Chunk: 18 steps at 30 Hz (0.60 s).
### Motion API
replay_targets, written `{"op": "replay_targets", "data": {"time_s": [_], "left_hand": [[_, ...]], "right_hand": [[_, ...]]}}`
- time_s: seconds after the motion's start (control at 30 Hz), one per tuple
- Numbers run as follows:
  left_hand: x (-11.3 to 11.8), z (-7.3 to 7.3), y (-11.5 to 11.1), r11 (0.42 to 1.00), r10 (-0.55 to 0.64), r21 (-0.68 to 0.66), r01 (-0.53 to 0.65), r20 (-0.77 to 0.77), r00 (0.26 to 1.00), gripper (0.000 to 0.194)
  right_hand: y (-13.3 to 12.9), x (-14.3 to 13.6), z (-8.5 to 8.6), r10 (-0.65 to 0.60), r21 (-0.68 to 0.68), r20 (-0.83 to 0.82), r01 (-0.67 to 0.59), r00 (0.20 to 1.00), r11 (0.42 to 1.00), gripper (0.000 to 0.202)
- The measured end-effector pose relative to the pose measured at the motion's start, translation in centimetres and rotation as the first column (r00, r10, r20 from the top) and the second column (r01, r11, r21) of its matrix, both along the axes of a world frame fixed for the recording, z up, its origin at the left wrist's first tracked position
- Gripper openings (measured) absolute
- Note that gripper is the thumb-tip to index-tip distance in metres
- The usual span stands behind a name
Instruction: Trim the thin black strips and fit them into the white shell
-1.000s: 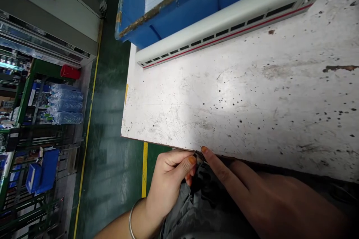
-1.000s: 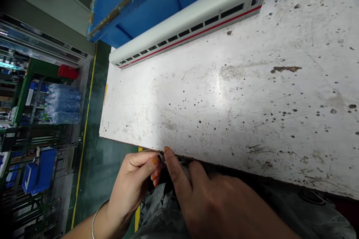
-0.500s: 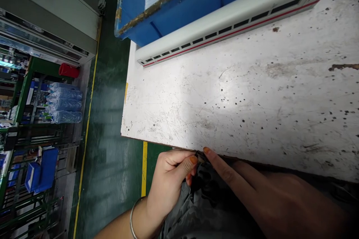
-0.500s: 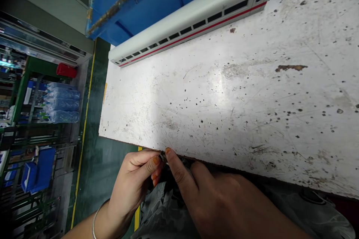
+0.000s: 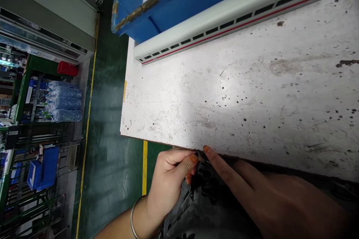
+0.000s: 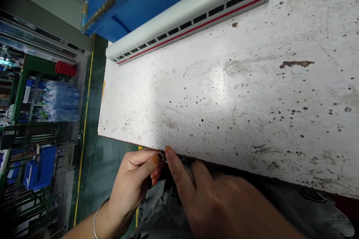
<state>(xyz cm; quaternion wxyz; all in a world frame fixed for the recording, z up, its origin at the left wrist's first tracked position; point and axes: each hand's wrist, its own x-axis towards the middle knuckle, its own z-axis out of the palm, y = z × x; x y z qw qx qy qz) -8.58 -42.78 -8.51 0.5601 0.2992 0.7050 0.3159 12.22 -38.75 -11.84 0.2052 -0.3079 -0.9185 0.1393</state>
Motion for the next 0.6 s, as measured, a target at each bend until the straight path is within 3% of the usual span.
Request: {"op": "replay_targets", "data": {"time_s": [0.2, 0.6], "left_hand": [[0.0, 0.0, -0.1, 1.0, -0.007, 0.009, 0.007, 0.011, 1.0, 0.049], [0.0, -0.1, -0.1, 1.0, 0.002, 0.006, -0.002, 0.016, 1.0, 0.048]], "right_hand": [[-0.2, -0.1, -0.4, -0.022, -0.006, -0.019, 0.022, 1.0, 1.0, 0.07], [0.0, 0.2, 1.0, 0.016, -0.055, 0.119, -0.009, 0.993, 0.998, 0.073]]}}
